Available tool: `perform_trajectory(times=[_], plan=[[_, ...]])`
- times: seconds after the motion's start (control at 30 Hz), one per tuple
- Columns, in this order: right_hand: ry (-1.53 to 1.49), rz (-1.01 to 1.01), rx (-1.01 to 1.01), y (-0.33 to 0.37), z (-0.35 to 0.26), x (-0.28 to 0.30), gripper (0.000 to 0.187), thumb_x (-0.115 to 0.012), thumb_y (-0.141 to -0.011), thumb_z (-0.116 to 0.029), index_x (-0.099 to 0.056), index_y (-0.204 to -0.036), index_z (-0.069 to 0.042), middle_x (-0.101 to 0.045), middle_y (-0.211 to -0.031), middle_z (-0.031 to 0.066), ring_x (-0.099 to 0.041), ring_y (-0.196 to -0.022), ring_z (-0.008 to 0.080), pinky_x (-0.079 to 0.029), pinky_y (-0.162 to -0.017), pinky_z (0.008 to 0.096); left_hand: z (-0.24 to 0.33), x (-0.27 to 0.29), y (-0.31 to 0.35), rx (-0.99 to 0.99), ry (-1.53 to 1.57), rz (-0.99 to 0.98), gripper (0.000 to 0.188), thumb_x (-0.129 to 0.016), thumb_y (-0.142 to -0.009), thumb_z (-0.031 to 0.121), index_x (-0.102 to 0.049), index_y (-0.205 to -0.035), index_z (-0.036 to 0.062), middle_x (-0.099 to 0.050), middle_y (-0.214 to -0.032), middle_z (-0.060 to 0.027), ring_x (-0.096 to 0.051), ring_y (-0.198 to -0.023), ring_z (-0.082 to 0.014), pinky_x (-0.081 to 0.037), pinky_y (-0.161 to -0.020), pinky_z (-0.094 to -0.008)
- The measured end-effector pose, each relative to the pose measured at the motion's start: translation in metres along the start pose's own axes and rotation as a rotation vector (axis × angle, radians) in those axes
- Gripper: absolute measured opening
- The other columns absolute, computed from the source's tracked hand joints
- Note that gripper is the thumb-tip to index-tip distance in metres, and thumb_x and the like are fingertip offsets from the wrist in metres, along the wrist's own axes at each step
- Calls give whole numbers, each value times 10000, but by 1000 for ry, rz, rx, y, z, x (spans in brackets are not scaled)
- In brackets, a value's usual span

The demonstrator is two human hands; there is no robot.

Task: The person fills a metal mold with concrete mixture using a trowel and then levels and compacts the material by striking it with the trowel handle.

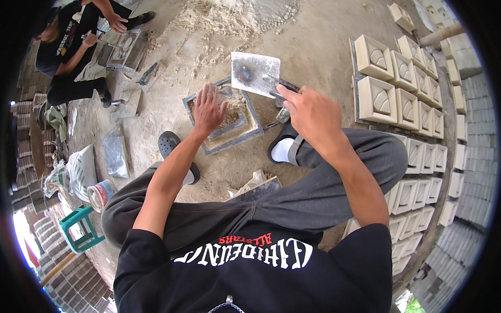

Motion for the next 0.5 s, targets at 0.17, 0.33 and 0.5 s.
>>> perform_trajectory(times=[0.17,0.33,0.5], plan=[[-46,0,11,0,-1,4,353,-635,-917,-241,-648,-1267,-286,-586,-793,75,-624,-718,290,-492,-626,411,19,-8,-1,-185,153,-59,776,-375,-991,529,-254,-1495,-49,-245,-1576,-209,-210,-1474,-332,-152,-1212,-412],[-52,-15,-2,3,2,4,344,-629,-921,-250,-652,-1262,-291,-602,-810,69,-630,-718,287,-497,-625,411,17,3,22,-315,151,-159,795,-390,-981,549,-266,-1490,-49,-257,-1570,-212,-220,-1473,-320,-169,-1209,-413],[-46,-15,29,5,3,6,330,-629,-916,-256,-668,-1244,-263,-638,-821,85,-668,-700,284,-531,-610,401,-3,3,38,-200,127,-91,727,-422,-985,505,-344,-1460,-39,-348,-1531,-205,-268,-1458,-316,-209,-1194,-413]])
Point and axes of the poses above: each hand's wrist, its own y-axis away from the middle knuckle, its own x-axis out of the back of the hand, z = x × y, the point moved 2 cm from there along -y, towards the middle knuckle
